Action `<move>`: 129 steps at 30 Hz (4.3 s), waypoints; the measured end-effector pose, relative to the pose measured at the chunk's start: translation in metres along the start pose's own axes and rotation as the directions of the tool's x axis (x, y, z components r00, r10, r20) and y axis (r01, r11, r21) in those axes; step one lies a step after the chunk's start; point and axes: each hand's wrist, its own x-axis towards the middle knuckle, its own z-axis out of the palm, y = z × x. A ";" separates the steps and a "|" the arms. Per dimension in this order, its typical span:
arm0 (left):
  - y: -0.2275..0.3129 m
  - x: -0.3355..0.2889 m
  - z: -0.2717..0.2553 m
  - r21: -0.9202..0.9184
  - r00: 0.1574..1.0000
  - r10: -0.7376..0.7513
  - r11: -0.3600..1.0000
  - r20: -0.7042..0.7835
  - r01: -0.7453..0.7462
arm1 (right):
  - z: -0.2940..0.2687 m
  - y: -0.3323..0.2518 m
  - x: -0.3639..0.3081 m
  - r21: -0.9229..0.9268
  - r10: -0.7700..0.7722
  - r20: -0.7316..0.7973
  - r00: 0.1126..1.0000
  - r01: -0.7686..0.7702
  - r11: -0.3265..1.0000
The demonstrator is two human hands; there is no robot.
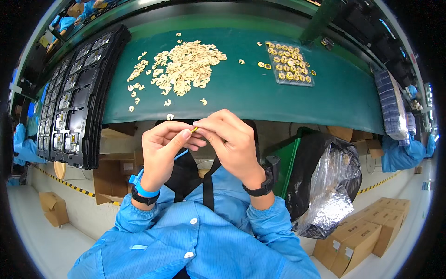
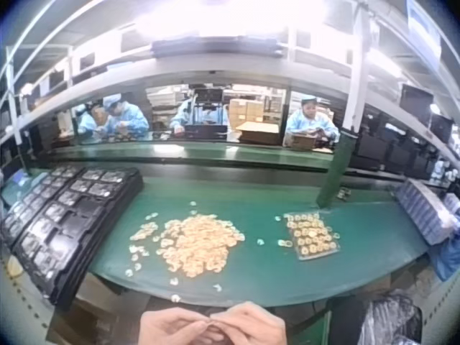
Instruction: The worker is assembling small electronic components, such as rubber rings and batteries, onto circuit boards on a factory production line.
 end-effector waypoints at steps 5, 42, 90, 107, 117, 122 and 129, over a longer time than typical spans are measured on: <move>-0.007 0.000 0.001 -0.003 0.976 0.129 0.991 -0.173 -0.131 | 0.013 -0.001 -0.007 0.141 0.195 -0.098 0.976 -0.181 0.973; -0.024 -0.003 -0.014 0.191 0.979 0.100 0.979 -0.180 -0.065 | 0.024 0.007 -0.014 0.582 0.450 0.018 0.893 -0.375 0.722; -0.012 -0.011 -0.005 0.138 0.976 0.107 0.987 -0.191 -0.081 | 0.029 0.004 0.004 0.021 0.010 -0.016 1.000 -0.009 1.000; -0.010 -0.016 -0.003 0.327 0.960 0.214 0.934 -0.183 -0.146 | 0.027 0.004 0.004 0.070 -0.021 -0.024 1.000 0.022 0.997; -0.006 -0.017 -0.004 0.345 0.960 0.221 0.926 -0.172 -0.152 | 0.025 0.007 0.003 0.034 -0.088 0.002 0.996 0.088 0.996; -0.004 -0.018 -0.005 0.341 0.959 0.225 0.927 -0.170 -0.157 | 0.027 0.007 0.003 0.069 -0.095 -0.002 0.995 0.095 0.993; -0.009 -0.018 -0.004 0.298 0.954 0.231 0.939 -0.188 -0.169 | 0.029 -0.003 0.002 0.069 0.036 -0.010 0.999 -0.036 0.997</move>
